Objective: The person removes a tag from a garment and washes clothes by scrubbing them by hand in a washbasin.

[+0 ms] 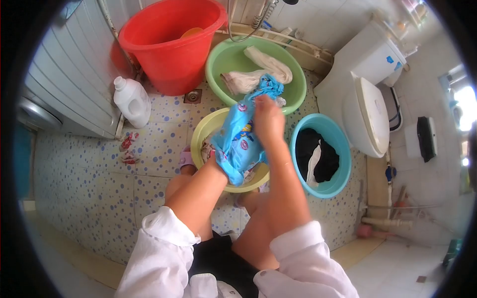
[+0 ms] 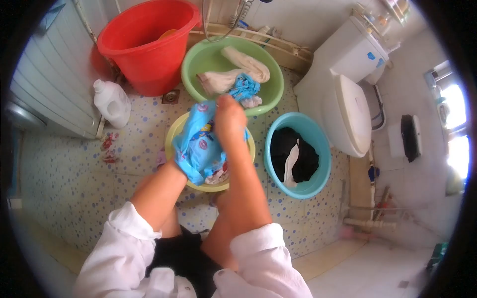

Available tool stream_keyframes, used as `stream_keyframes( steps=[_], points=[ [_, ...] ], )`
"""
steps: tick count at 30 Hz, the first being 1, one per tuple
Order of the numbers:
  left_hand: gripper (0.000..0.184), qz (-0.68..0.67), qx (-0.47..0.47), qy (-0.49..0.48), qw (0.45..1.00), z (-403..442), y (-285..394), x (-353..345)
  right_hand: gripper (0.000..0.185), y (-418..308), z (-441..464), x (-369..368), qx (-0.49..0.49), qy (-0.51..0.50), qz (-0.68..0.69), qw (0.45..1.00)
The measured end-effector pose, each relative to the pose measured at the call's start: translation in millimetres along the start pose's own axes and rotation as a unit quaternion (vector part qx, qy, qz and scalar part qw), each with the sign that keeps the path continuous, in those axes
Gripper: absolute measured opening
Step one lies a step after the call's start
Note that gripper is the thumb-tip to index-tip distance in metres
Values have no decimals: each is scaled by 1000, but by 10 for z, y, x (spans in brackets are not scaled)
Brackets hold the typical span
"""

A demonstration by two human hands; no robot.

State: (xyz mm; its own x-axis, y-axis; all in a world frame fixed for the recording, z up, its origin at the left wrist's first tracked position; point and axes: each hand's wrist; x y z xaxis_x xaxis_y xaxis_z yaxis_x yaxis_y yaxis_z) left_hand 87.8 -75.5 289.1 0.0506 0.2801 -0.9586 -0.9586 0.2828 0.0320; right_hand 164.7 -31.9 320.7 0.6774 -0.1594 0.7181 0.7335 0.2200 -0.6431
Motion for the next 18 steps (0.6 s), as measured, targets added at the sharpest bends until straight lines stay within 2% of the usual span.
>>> stream_keyframes(
  steps=[1, 3, 5, 6, 7, 8, 9, 11, 12, 14, 15, 17, 18],
  points=[
    [29, 33, 1, 24, 999, -18, -4, -79, 24, 280, 80, 11, -21, 22, 29, 999],
    [30, 49, 17, 32, 998, -40, 18, -172, 28, 845, 145, 34, -43, 105, -48, 992],
    [32, 57, 28, 28, 998, -31, 39, -230, 35, 1461, 175, 92, -268, 1, 61, 962],
    [32, 61, 32, 28, 997, -25, 44, -261, 37, 1758, 105, -7, -338, -2, 214, 916],
    [33, 63, 38, 26, 997, -20, 55, -292, 40, 2075, -3, -140, -398, -6, 362, 843],
    [34, 65, 41, 26, 997, -16, 62, -322, 43, 2418, -99, -299, -405, -106, 433, 798],
    [35, 70, 43, 25, 996, -10, 66, -349, 43, 2251, -157, -267, -403, -107, 431, 800],
    [36, 79, 48, 26, 995, -14, 87, -395, 51, 1828, -256, -225, -414, -214, 587, 662],
    [37, 79, 52, 27, 995, -4, 116, -408, 51, 1602, -230, -96, -414, -217, 585, 662],
    [39, 92, 53, 29, 994, -27, 145, -460, 52, 1254, -150, 128, -258, -252, 737, 571],
    [40, 98, 53, 29, 993, -25, 146, -478, 52, 1419, -155, 137, -256, -256, 738, 569],
    [42, 111, 49, 31, 992, -34, 244, -478, 53, 1849, -176, 113, -303, -119, 775, 542],
    [43, 117, 46, 36, 991, -55, 297, -469, 51, 1899, -191, 154, -295, -87, 744, 593]
  ],
)
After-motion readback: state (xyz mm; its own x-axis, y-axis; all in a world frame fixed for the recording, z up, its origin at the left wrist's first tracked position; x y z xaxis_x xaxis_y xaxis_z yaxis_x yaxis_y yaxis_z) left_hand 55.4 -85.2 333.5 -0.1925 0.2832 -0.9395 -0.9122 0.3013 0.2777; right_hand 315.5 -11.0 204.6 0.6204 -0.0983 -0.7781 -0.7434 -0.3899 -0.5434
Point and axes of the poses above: each hand's wrist, its own z-axis towards the middle knuckle, its own x-axis out of the back of the hand, y = z × x, and after that the axes turned 3 degrees about z, right-handed
